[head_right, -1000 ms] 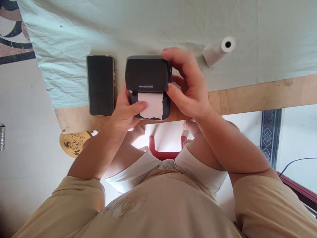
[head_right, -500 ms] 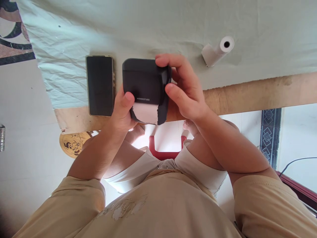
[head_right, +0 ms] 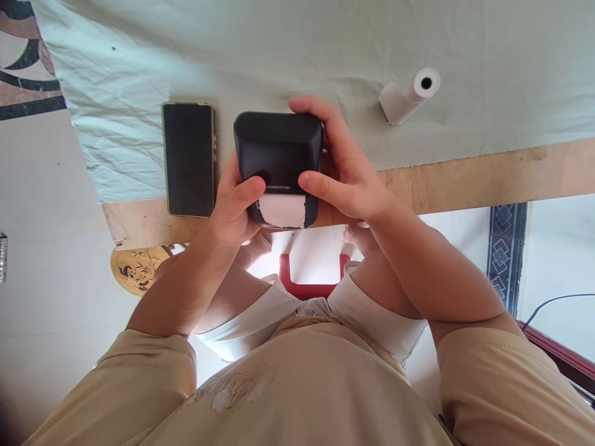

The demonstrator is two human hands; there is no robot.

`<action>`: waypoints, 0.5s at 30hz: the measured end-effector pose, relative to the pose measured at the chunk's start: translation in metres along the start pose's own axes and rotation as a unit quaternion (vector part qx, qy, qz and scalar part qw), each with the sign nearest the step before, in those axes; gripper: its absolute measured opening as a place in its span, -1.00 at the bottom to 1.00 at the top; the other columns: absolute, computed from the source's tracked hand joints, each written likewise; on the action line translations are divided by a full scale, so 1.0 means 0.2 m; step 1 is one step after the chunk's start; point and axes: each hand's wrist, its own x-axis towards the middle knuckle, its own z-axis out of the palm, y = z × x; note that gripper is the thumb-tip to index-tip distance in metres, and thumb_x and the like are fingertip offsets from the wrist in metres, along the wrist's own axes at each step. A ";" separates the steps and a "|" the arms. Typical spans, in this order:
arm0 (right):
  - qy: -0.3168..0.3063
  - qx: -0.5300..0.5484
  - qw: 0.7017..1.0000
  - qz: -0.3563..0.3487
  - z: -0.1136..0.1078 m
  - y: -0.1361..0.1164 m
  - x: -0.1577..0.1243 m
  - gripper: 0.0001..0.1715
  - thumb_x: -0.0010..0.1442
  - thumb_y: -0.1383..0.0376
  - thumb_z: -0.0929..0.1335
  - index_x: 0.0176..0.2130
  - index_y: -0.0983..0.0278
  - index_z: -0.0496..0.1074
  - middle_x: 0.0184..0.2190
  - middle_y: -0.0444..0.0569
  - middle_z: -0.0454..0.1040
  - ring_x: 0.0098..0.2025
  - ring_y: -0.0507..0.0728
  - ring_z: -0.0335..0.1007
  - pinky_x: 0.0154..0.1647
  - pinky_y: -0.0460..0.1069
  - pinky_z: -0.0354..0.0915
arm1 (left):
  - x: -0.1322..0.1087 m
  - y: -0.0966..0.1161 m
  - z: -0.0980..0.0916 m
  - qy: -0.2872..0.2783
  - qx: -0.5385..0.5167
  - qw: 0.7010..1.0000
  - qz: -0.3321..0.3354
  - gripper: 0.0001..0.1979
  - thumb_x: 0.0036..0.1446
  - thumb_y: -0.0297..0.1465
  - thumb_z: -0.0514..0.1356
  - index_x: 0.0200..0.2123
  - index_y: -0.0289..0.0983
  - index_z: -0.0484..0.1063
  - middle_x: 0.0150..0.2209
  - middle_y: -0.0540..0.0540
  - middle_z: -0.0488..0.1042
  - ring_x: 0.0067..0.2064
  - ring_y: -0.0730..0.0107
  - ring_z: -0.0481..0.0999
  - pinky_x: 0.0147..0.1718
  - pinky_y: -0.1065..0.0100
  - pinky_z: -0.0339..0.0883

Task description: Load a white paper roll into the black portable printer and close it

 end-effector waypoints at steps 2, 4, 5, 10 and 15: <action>-0.005 0.029 1.000 -0.003 -0.01 0.00 0.00 -0.24 0.06 0.02 0.38 0.17 -0.04 0.06 -0.08 -0.09 0.36 -0.12 0.14 0.41 -0.12 0.08 0.45 | 0.00 0.00 0.00 -0.003 0.000 1.000 0.001 -0.65 -0.01 -0.27 0.29 -0.12 -0.10 0.37 -0.35 0.04 0.45 -0.09 0.22 0.59 -0.23 0.30 0.52; -0.012 0.040 0.999 -0.016 -0.02 0.01 0.01 -0.23 0.03 0.05 0.41 0.17 -0.04 0.07 -0.10 -0.10 0.36 -0.14 0.14 0.40 -0.15 0.08 0.44 | 0.00 0.01 0.00 0.008 -0.011 1.000 -0.014 -0.60 -0.08 -0.27 0.34 -0.12 -0.10 0.38 -0.35 0.03 0.46 -0.07 0.21 0.58 -0.21 0.31 0.52; -0.015 0.039 0.999 -0.024 -0.02 0.02 0.01 -0.21 0.02 0.06 0.42 0.17 -0.04 0.07 -0.11 -0.10 0.36 -0.15 0.14 0.40 -0.16 0.07 0.44 | -0.01 0.01 0.00 0.013 -0.019 1.000 -0.020 -0.57 -0.11 -0.28 0.36 -0.12 -0.11 0.39 -0.34 0.03 0.47 -0.06 0.20 0.57 -0.20 0.32 0.52; -0.011 0.011 0.999 -0.029 -0.04 0.04 0.02 -0.18 0.00 0.03 0.43 0.17 -0.02 0.07 -0.10 -0.09 0.35 -0.17 0.13 0.38 -0.20 0.06 0.42 | -0.01 0.03 0.01 0.004 -0.037 0.999 -0.029 -0.48 -0.21 -0.32 0.41 -0.10 -0.12 0.39 -0.30 0.00 0.48 0.00 0.13 0.54 -0.16 0.29 0.50; -0.006 0.015 1.000 -0.025 -0.04 0.03 0.01 -0.16 0.01 -0.01 0.42 0.18 0.01 0.06 -0.07 -0.07 0.37 -0.13 0.14 0.40 -0.16 0.07 0.43 | 0.00 0.02 0.00 -0.024 -0.031 0.999 -0.020 -0.57 -0.09 -0.29 0.33 -0.09 -0.08 0.38 -0.23 0.02 0.51 0.06 0.19 0.50 -0.12 0.31 0.49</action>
